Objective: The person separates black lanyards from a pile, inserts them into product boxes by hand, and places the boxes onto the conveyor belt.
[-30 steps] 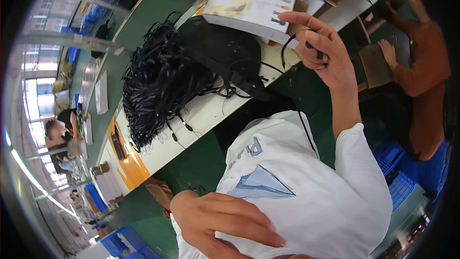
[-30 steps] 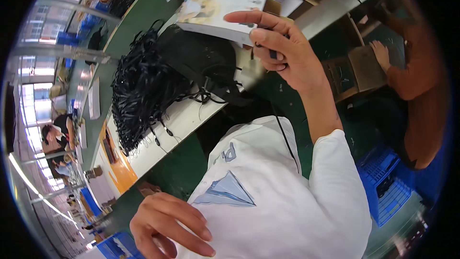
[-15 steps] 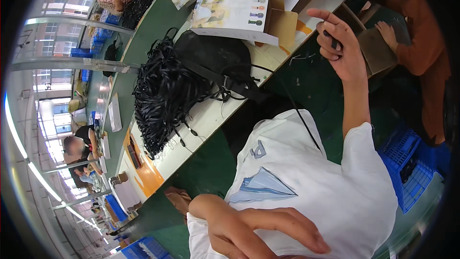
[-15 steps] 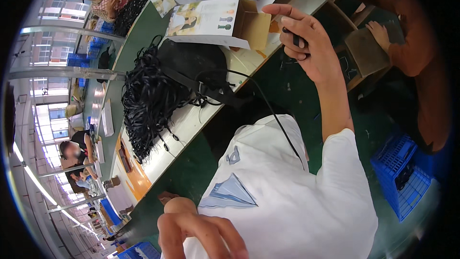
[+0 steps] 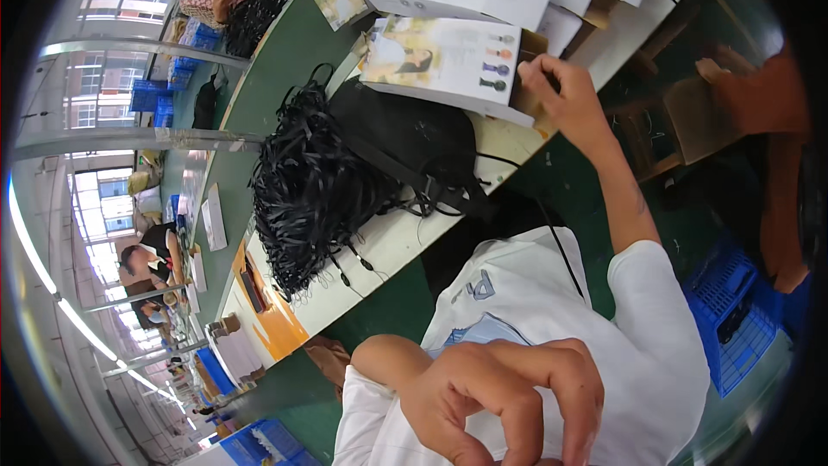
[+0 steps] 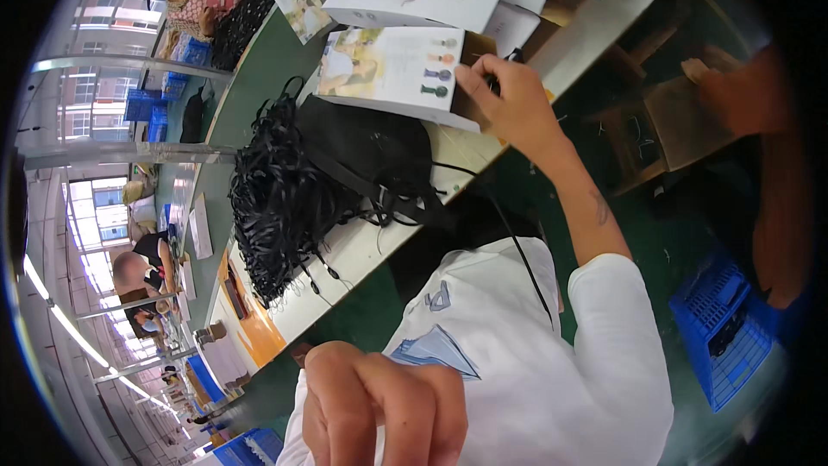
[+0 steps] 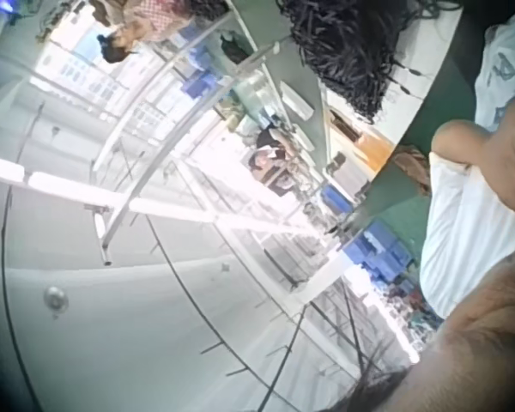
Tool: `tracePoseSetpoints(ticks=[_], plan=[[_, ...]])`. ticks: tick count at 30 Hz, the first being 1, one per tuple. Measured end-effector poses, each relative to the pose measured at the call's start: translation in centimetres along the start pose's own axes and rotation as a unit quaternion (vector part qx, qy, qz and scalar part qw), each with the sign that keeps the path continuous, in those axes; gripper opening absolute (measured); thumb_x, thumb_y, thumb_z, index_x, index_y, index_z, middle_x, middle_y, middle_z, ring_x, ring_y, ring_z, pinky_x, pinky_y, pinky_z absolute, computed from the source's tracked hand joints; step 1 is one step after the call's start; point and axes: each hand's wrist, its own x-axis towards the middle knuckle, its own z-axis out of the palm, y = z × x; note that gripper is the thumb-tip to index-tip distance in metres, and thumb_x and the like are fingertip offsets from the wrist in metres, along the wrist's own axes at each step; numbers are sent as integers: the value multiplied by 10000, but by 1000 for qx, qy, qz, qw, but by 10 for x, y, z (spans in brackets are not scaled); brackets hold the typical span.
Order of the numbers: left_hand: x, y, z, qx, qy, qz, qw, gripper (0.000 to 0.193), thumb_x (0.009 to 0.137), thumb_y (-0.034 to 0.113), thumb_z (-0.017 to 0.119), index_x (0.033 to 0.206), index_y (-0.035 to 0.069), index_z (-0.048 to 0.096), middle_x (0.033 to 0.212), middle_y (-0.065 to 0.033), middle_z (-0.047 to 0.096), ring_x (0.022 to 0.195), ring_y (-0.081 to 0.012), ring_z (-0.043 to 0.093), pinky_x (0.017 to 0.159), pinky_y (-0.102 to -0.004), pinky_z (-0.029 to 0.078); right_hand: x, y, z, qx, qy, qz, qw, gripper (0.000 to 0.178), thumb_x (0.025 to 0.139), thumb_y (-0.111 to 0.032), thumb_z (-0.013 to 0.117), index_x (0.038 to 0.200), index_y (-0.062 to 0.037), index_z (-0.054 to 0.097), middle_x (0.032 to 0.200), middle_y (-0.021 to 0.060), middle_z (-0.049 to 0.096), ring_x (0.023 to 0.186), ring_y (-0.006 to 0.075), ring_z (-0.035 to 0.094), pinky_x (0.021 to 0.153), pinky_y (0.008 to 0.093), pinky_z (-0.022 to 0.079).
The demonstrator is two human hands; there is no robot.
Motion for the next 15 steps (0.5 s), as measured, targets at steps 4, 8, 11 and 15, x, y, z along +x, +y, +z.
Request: tracePoseSetpoints(ticks=[4, 8, 11, 15], plan=[[14, 26, -30, 8, 28, 16, 999, 204, 790, 210, 681, 859, 22, 640, 1030, -168, 561, 888, -259, 533, 764, -354, 456, 18, -2, 19, -35, 27, -4, 999, 345, 763, -335, 670, 712, -7, 576, 546, 94, 512, 477, 184, 435, 492, 301, 368], [-8, 45, -40, 70, 119, 59, 989, 52, 820, 111, 629, 771, 119, 642, 914, -99, 606, 917, -243, 493, 827, -340, 395, 27, 3, 22, 66, -31, 53, 996, 227, 770, -204, 668, 724, -12, 555, 602, -15, 490, 581, 48, 412, 527, 237, 353], [-33, 69, -68, 344, 419, 165, 824, 659, 708, 324, 742, 1193, 6, 431, 1235, -196, 426, 1133, -301, 438, 942, -405, 353, 17, -21, 11, 106, -50, 55, 992, 180, 771, -150, 658, 796, 3, 565, 702, -27, 517, 677, 40, 425, 610, 206, 374], [-93, 87, -112, 390, 538, 171, 728, 1111, 626, 560, 719, 1388, 25, 114, 1427, -150, 220, 1337, -252, 182, 1075, -378, 139, 17, -84, -27, -44, -141, -207, 967, 225, 684, -160, 727, 814, -2, 635, 725, 93, 598, 689, 172, 536, 618, 282, 408]])
